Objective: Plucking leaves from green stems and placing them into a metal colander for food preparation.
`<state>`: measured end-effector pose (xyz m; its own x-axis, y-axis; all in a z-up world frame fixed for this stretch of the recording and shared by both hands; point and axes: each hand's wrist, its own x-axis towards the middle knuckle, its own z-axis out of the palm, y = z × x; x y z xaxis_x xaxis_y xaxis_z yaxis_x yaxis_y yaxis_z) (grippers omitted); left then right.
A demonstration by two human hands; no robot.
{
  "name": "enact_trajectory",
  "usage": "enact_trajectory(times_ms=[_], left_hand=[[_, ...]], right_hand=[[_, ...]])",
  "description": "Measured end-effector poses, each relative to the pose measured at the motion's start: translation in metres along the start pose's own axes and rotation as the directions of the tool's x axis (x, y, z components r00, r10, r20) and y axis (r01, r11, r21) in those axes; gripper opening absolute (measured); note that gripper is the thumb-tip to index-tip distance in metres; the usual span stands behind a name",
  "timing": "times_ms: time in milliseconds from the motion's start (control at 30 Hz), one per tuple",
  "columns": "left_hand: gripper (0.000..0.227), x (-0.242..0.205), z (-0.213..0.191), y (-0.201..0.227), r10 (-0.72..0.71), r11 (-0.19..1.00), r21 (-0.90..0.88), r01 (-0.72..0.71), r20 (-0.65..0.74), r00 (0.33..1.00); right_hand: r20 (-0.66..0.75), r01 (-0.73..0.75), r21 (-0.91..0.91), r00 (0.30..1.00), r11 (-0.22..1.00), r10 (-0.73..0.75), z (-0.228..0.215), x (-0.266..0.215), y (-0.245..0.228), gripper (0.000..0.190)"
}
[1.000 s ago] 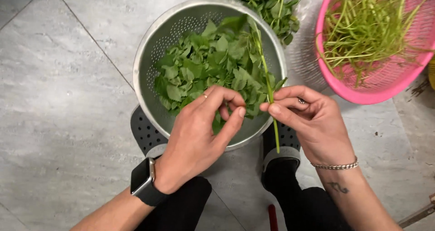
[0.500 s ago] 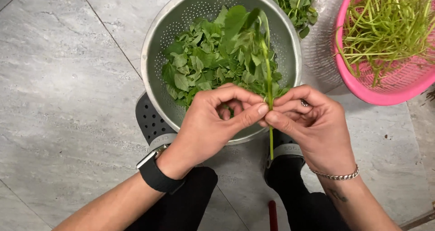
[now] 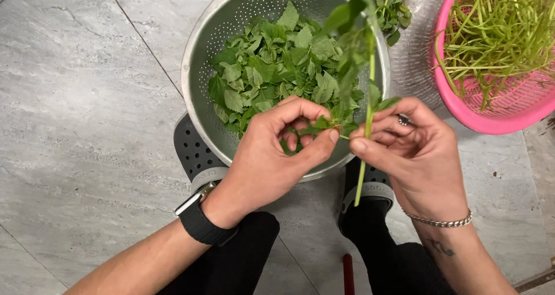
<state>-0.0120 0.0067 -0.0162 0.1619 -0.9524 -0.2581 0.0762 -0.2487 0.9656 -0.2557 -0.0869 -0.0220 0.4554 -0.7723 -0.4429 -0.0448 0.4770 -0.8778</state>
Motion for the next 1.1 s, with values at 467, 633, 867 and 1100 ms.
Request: enact_trajectory(times_ms=[467, 633, 867, 1100], left_hand=[[0.032, 0.001, -0.003, 0.016, 0.202, 0.937, 0.289, -0.197, 0.012, 0.979], [0.023, 0.003, -0.002, 0.015, 0.225, 0.929, 0.303, -0.214, 0.000, 0.974], [0.019, 0.001, -0.002, 0.019, 0.224, 0.923, 0.324, -0.206, -0.021, 0.974], [0.019, 0.000, -0.003, 0.018, 0.236, 0.897, 0.390, -0.210, -0.019, 0.972]], right_hand=[[-0.005, 0.057, -0.221, 0.998, 0.973, -0.060, 0.011, -0.006, -0.022, 0.059], [0.027, 0.061, -0.231, 0.998, 0.971, -0.056, 0.010, -0.007, -0.021, 0.057], [0.001, 0.051, -0.177, 0.999, 0.983, -0.051, 0.004, -0.006, -0.020, 0.058], [-0.011, 0.054, -0.194, 0.998, 0.979, -0.058, 0.004, -0.005, -0.021, 0.060]])
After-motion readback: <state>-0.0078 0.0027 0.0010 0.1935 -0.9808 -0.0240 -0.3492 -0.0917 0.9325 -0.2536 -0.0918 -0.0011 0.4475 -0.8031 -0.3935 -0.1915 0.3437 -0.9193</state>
